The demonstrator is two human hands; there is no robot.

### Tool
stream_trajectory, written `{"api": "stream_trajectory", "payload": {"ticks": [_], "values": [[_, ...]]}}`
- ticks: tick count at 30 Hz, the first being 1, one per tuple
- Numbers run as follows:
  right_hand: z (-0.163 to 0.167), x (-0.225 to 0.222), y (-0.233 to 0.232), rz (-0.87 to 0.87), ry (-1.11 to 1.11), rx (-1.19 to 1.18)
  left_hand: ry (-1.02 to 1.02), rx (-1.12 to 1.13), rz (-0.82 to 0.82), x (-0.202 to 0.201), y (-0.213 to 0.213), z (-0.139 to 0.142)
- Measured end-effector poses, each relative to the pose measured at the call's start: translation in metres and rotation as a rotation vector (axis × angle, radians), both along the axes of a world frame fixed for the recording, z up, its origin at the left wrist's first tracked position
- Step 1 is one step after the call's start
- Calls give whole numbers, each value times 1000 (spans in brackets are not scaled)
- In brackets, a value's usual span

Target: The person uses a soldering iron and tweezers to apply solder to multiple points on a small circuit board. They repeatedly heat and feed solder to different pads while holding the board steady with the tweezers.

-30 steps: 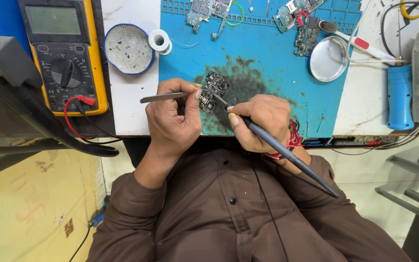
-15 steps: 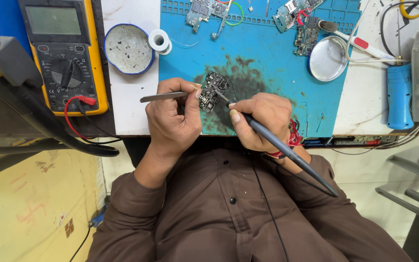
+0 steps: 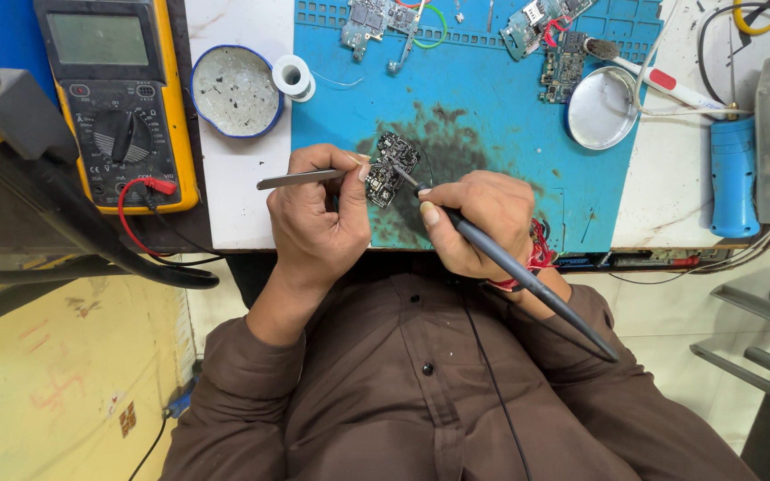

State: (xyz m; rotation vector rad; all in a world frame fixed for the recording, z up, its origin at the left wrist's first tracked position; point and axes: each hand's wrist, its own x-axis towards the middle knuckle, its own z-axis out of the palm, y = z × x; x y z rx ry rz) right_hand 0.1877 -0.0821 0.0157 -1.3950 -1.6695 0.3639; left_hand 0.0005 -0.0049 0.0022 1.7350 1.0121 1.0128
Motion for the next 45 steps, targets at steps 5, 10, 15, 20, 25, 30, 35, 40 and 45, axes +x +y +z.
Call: {"api": "stream_trajectory", "payload": {"ticks": [5, 10, 15, 20, 25, 30, 35, 40, 45], "values": [[0, -1, 0, 26, -9, 6, 0, 6, -2, -1, 1, 0], [0, 0, 0, 12, -4, -12, 1, 14, -2, -1, 0, 0], [0, -1, 0, 25, -12, 2, 3, 11, -2, -1, 0, 0], [-1, 0, 1, 33, -17, 6, 2, 28, 2, 0, 0, -1], [0, 0, 0, 18, -8, -20, 12, 10, 4, -1, 0, 0], [-1, -1, 0, 28, -12, 3, 2, 17, -4, -1, 0, -1], [-1, -1, 1, 37, -18, 13, -6, 25, -5, -1, 1, -1], [0, 0, 1, 27, -10, 1, 3, 15, -1, 0, 0, 0], [0, -1, 1, 25, -17, -2, -5, 5, -1, -1, 0, 0]]}}
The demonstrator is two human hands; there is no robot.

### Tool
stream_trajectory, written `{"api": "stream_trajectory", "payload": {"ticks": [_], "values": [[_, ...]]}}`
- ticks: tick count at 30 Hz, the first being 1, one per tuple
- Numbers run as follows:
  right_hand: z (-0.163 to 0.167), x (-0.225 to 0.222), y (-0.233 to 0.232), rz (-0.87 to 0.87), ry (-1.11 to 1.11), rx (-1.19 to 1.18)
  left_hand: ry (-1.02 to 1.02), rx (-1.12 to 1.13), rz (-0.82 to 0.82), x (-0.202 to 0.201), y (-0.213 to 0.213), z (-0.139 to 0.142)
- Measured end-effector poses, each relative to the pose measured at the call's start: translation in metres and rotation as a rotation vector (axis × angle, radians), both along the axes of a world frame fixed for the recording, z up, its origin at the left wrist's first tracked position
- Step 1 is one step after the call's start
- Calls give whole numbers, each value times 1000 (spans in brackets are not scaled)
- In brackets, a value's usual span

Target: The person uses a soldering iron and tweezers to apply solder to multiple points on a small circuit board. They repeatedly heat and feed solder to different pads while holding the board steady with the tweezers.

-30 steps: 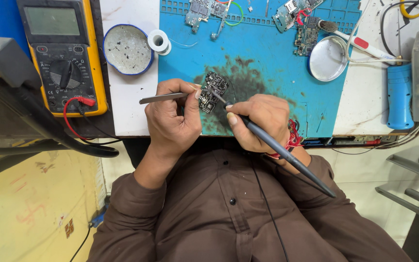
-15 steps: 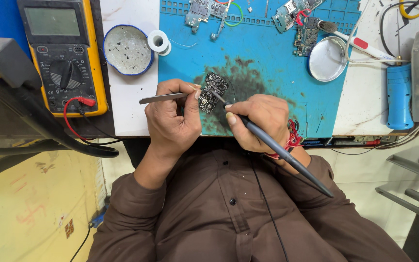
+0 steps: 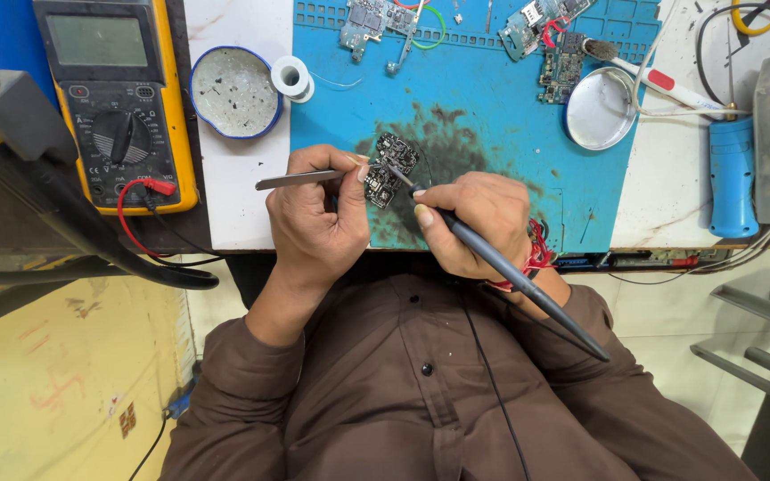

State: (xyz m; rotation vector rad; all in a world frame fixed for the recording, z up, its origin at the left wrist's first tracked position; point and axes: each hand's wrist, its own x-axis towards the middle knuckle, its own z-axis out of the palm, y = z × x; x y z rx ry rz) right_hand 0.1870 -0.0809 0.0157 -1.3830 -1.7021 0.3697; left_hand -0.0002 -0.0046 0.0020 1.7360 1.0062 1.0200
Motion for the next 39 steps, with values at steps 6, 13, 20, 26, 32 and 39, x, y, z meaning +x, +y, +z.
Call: {"api": "stream_trajectory", "payload": {"ticks": [6, 13, 20, 26, 32, 39], "values": [[0, 0, 0, 2, 0, 8, -5, 0, -5, 0, 0, 0], [0, 0, 0, 17, -8, 20, 2, 15, -1, -1, 0, -1], [0, 0, 0, 18, -3, 3, 1, 10, -3, -1, 0, 0], [0, 1, 0, 21, 4, 9, 10, 13, 0, 0, 0, 0], [0, 0, 0, 5, 2, 5, 0, 17, -5, 0, 0, -1], [0, 0, 0, 13, -5, 8, 1, 10, -6, 0, 0, -1]]}}
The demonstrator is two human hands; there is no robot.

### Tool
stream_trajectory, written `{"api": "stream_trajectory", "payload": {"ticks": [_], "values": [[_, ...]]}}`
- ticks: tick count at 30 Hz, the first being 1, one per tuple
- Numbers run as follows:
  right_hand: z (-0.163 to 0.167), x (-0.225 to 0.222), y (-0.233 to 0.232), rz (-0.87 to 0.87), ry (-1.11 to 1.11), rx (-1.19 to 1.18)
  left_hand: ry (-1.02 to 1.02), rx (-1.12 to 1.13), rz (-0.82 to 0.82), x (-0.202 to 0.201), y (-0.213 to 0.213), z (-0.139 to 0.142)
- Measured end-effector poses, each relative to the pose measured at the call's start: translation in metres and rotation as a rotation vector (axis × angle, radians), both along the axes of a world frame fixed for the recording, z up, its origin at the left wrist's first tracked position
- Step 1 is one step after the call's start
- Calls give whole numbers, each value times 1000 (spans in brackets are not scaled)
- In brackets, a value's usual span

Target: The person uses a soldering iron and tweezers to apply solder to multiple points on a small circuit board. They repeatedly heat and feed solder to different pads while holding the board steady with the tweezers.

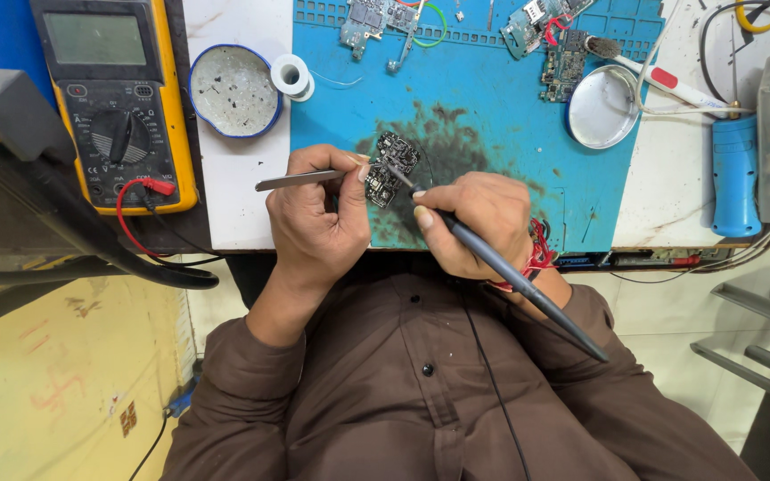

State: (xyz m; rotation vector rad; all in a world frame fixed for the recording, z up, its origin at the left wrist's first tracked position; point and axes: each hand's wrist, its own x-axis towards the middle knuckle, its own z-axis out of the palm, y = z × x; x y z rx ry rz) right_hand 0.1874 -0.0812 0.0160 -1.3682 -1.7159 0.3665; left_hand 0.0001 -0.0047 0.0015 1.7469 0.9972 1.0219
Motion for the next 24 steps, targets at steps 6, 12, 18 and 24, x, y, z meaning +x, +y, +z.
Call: {"api": "stream_trajectory", "payload": {"ticks": [6, 12, 18, 24], "values": [[0, -1, 1, 8, -10, 13, 13, -5, 4, -1, 0, 1], [0, -1, 0, -37, -12, -2, 1, -5, -3, 0, 1, 1], [0, -1, -1, -25, 4, 3, 2, -17, 1, -1, 0, 1], [0, 0, 0, -32, 10, -6, 9, 4, 0, 0, 1, 1]]}}
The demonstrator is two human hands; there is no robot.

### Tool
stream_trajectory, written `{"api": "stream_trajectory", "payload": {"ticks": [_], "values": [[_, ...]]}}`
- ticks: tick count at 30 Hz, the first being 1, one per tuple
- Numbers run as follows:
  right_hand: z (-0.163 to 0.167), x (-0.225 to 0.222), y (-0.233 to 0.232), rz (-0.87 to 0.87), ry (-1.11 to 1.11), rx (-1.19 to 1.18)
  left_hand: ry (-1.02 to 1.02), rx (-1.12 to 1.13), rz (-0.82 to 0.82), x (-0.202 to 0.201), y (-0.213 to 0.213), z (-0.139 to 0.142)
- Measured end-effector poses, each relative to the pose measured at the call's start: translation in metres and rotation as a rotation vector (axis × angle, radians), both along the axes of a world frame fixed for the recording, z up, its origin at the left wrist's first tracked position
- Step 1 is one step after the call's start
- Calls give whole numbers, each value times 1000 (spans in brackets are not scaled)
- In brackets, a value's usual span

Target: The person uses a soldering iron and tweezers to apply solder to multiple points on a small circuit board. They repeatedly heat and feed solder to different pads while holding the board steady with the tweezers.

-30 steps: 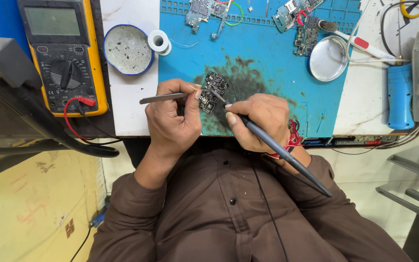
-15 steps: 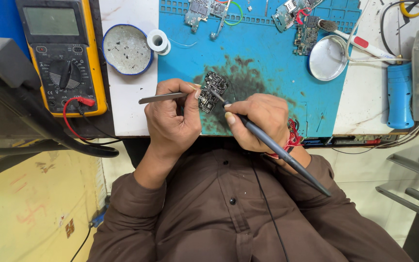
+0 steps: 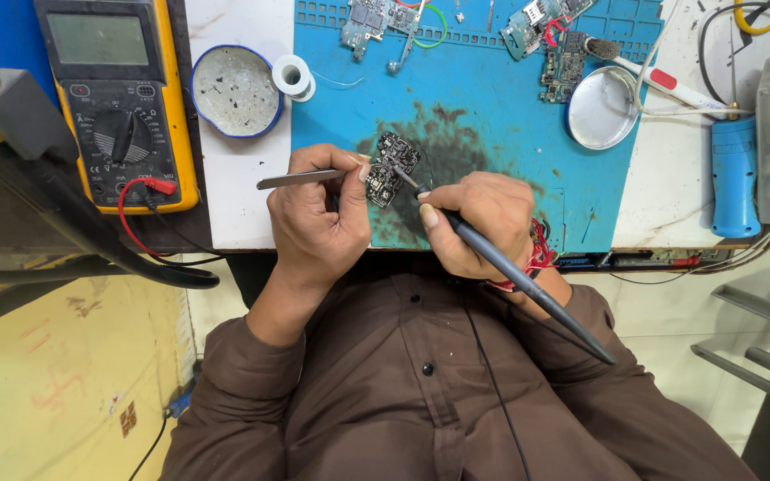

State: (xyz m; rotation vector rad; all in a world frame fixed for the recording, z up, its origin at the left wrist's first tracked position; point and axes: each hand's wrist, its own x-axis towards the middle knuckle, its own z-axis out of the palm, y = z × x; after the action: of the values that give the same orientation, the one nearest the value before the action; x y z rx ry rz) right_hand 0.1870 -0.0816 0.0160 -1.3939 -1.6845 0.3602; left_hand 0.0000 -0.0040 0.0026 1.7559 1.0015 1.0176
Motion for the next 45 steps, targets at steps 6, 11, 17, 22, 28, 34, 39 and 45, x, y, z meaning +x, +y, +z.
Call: {"api": "stream_trajectory", "payload": {"ticks": [6, 11, 17, 22, 28, 34, 39, 45], "values": [[1, 0, 0, 3, -2, 7, -10, 0, -3, 0, 0, 0], [-1, 0, -1, 1, -12, 15, 0, -5, 1, -1, 0, -1], [-2, 1, -2, -27, 0, 25, -8, -13, -4, 0, 0, -1], [1, 0, 0, -44, -59, 46, -31, -30, 3, -1, -1, 0], [9, -10, 8, -92, -258, -102, 1, -15, 27, 0, -2, 0], [14, -11, 13, -92, -346, -148, -3, 1, 11, -1, 0, 1], [13, -9, 17, -21, -276, -96, 53, 17, 4, -1, 0, 4], [10, -7, 11, -66, -167, -43, 14, -37, -13, -2, 0, 4]]}}
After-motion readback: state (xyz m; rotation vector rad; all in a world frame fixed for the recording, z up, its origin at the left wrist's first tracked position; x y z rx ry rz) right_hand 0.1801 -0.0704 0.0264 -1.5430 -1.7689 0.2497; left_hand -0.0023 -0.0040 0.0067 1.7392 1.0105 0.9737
